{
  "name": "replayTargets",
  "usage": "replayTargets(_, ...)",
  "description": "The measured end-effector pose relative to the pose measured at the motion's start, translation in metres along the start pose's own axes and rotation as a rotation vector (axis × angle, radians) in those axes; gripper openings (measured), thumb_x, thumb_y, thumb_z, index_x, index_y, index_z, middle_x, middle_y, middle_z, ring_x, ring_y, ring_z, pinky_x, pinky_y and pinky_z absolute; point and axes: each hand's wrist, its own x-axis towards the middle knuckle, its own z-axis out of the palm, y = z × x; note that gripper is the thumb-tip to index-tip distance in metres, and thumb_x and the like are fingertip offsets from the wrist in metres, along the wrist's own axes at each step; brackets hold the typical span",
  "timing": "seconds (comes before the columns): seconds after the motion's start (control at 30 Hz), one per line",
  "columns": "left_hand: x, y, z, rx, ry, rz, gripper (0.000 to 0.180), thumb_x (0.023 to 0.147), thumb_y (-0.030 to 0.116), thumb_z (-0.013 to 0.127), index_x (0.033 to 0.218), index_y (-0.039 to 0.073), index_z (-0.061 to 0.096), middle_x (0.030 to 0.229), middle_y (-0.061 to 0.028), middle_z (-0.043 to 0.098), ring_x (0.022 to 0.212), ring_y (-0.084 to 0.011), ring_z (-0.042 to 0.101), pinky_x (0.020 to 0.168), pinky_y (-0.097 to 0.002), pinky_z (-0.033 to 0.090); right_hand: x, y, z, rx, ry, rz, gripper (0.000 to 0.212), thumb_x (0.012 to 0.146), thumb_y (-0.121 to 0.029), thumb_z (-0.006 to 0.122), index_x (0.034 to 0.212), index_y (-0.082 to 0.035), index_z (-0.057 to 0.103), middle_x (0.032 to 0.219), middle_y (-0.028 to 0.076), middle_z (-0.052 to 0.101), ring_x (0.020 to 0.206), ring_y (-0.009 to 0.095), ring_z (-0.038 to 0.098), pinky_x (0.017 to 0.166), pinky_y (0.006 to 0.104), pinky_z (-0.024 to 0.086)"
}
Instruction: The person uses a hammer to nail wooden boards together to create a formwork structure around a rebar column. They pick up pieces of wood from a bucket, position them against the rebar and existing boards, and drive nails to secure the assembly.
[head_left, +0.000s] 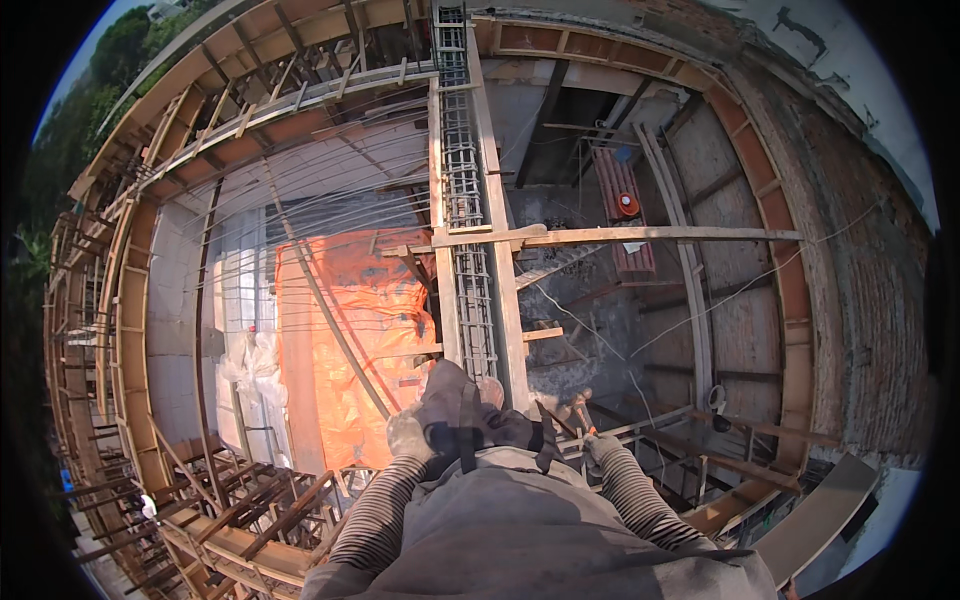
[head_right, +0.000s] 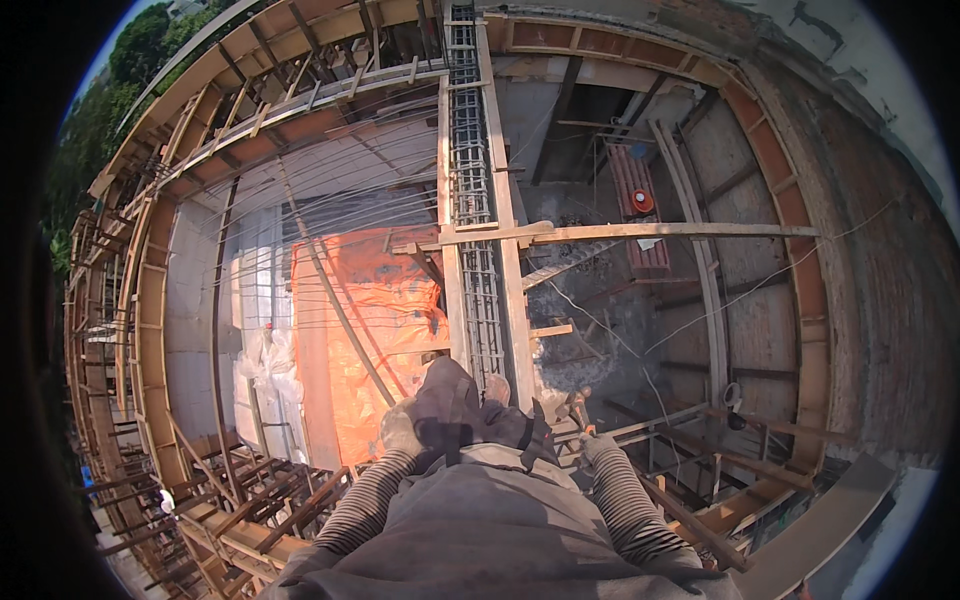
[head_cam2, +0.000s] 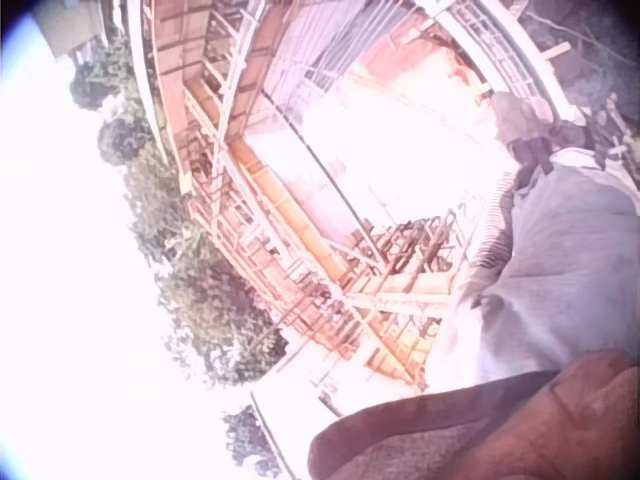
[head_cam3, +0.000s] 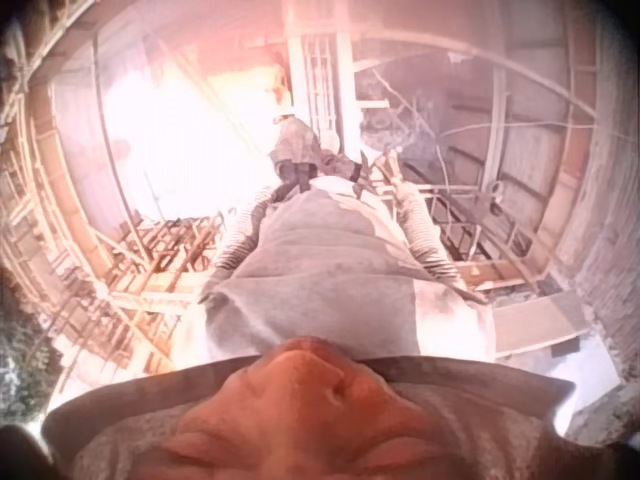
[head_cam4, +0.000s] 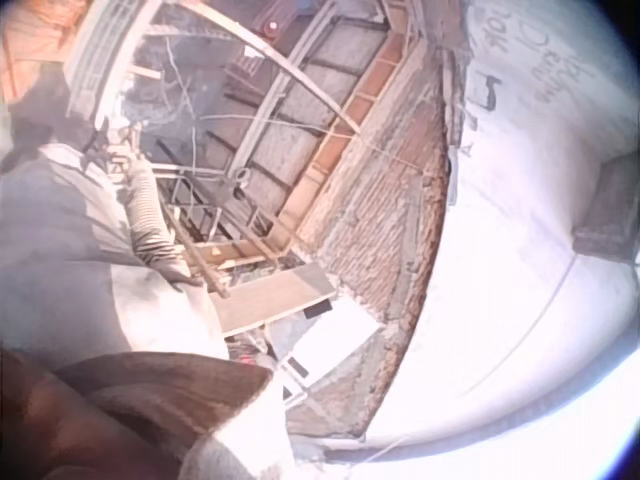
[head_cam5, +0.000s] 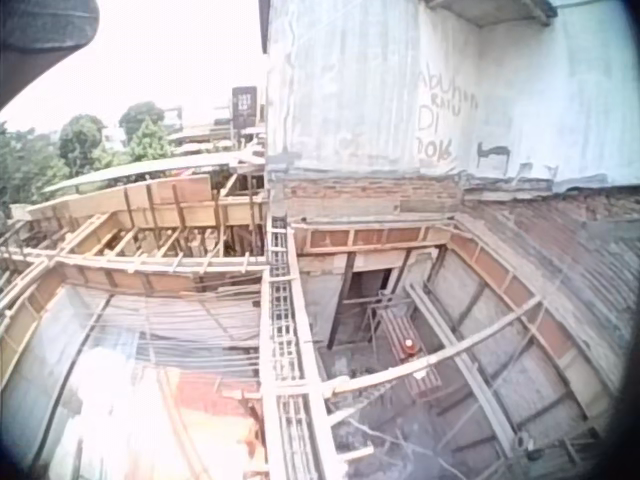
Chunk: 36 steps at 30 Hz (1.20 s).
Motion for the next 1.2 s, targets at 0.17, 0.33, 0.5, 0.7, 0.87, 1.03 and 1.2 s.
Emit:
replayTargets(0.17,0.059,0.019,-0.039,0.295,-0.049,0.143,0.063,0.076,0.036,0.079,0.132,0.009,0.067,0.147,-0.0028,0.057,0.132,-0.02,0.055,0.118,-0.0412,0.034,0.055,-0.019,0.002,0.077,-0.001,0.023,0.027,0.101,-0.029,0.061,0.081,-0.01,0.063,0.06,0.001,0.053,0.046,0.016,0.048,0.041,0.0328,0.037)
replayTargets(0.33,0.128,0.018,-0.06,0.299,-0.181,0.308,0.047,0.084,0.031,0.068,0.123,0.005,0.071,0.149,-0.0033,0.055,0.132,-0.0218,0.055,0.118,-0.0448,0.033,0.028,-0.06,0.017,0.136,0.016,0.066,0.027,0.101,-0.028,0.061,0.08,-0.01,0.062,0.06,0.001,0.053,0.045,0.016,0.048,0.04,0.0327,0.037)
replayTargets(0.5,0.185,-0.018,-0.064,0.109,0.063,0.577,0.029,0.087,0.021,0.061,0.11,0.008,0.073,0.14,-0.0094,0.062,0.126,-0.031,0.058,0.114,-0.0496,0.036,-0.004,-0.119,0.038,0.201,0.044,0.077,0.026,0.1,-0.026,0.061,0.079,-0.01,0.062,0.06,0.001,0.053,0.045,0.016,0.048,0.04,0.0327,0.036)
replayTargets(0.7,0.218,-0.008,-0.116,-0.452,0.193,0.433,0.02,0.093,0.017,0.058,0.107,0.006,0.068,0.121,-0.0178,0.068,0.117,-0.0359,0.061,0.105,-0.047,0.046,-0.035,-0.148,0.037,0.316,0.054,0.09,0.026,0.1,-0.025,0.061,0.078,-0.011,0.062,0.059,0.001,0.053,0.044,0.016,0.048,0.039,0.0325,0.036)
replayTargets(0.87,0.265,-0.015,-0.13,-0.984,0.06,-0.032,0.03,0.103,0.024,0.051,0.117,0.0,0.063,0.109,-0.0159,0.068,0.099,-0.0272,0.069,0.091,-0.0387,0.055,-0.05,-0.185,0.028,0.406,0.075,0.093,0.026,0.1,-0.024,0.061,0.077,-0.011,0.061,0.059,0.001,0.053,0.043,0.016,0.048,0.038,0.0324,0.035)
replayTargets(1.03,0.286,0.042,-0.208,-1.515,0.002,-0.194,0.035,0.103,0.027,0.054,0.121,-0.002,0.057,0.108,-0.015,0.068,0.09,-0.0206,0.07,0.084,-0.0347,0.059,-0.058,-0.26,0.024,0.414,0.129,0.048,0.027,0.1,-0.021,0.058,0.075,-0.013,0.062,0.059,0.002,0.056,0.044,0.016,0.05,0.038,0.033,0.037)
replayTargets(1.2,0.302,0.1,-0.265,-1.402,0.074,-0.036,0.034,0.101,0.023,0.058,0.123,-0.003,0.055,0.105,-0.013,0.067,0.09,-0.0195,0.069,0.085,-0.0334,0.057,-0.048,-0.341,0.01,0.373,0.039,0.021,0.018,0.103,-0.024,0.057,0.091,-0.011,0.061,0.064,0.002,0.055,0.045,0.014,0.051,0.039,0.0309,0.046)
